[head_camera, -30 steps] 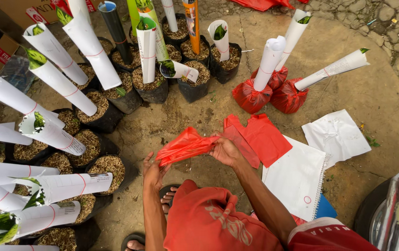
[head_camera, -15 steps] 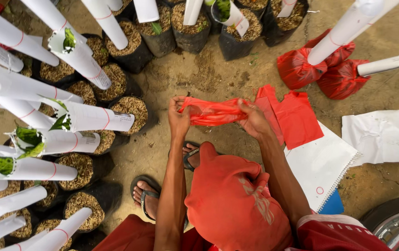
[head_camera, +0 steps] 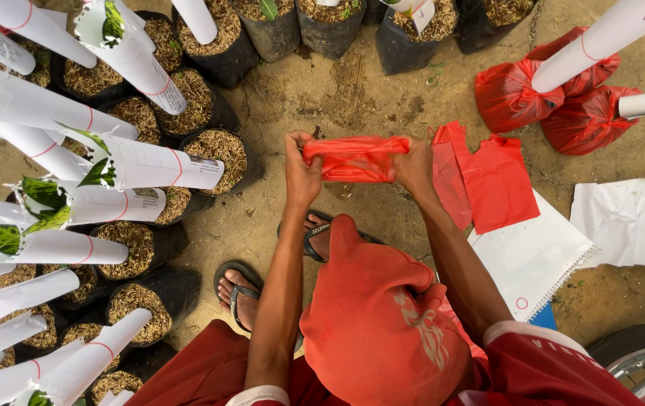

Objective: The person sits on the ground and packages small potted plants into red plastic bags. They pick up a plant, place it into a bag, and secure the top with a rubber band. This process is repeated for several plants.

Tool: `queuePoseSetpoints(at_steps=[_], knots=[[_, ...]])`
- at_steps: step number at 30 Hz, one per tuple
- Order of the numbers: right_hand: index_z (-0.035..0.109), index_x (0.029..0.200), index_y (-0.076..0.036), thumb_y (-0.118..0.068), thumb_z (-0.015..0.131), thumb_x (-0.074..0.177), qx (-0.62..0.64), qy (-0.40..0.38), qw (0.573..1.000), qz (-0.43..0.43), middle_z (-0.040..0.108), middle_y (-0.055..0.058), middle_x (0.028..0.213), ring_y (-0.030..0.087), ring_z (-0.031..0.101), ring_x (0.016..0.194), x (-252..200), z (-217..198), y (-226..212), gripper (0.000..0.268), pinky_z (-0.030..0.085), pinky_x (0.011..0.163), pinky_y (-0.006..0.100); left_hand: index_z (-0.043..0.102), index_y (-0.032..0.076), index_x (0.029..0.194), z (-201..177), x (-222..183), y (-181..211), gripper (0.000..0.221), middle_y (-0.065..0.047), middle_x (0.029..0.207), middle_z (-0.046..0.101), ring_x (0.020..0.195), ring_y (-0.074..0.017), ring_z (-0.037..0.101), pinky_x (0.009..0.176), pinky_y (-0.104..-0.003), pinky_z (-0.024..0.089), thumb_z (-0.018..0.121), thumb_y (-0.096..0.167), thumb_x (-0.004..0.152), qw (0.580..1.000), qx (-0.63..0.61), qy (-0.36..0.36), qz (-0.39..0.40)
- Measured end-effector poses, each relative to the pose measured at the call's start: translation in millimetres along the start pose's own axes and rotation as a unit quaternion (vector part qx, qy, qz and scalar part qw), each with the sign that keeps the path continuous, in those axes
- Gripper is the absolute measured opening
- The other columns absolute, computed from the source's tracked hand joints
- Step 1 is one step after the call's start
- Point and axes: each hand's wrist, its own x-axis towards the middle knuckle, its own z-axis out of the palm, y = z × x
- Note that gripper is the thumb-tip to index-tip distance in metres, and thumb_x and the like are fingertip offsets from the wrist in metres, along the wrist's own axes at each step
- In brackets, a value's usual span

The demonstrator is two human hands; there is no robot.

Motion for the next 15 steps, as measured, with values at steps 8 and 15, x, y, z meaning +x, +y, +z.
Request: queuePoseSetpoints(at_steps=[8,15], knots=[[0.062,0.102,-0.004,-0.018,0.078,0.085,-0.060,-0.062,0.995,-0.042,0.067,0.012,0.090,0.021,0.064,0.080,52,-4,27,0.028,0.054,0.072,0.041,0.049,0.002,0.113,15,-13,-26,0.032,-0.023,0.121,0.050,0.083,-0.0344,0.063,0.064,-0.046,0.053,0.067,-0.001,0.086,0.966,0.228,-0.019,0.124],[0.047,0.114,-0.009,-0.038,0.062,0.101,0.343,0.042,0.932,0.108,0.053,0.014,0.122,0.036,0.061,0.116,150,-46,-47,0.034,0.062,0.096,0.044,0.066,0.012,0.094,4,-10,-54,0.021,-0.013,0.155,0.047,0.062,-0.0259,0.068,0.048,-0.038,0.051,0.055,-0.004,0.086,0.953,0.293,-0.020,0.072]])
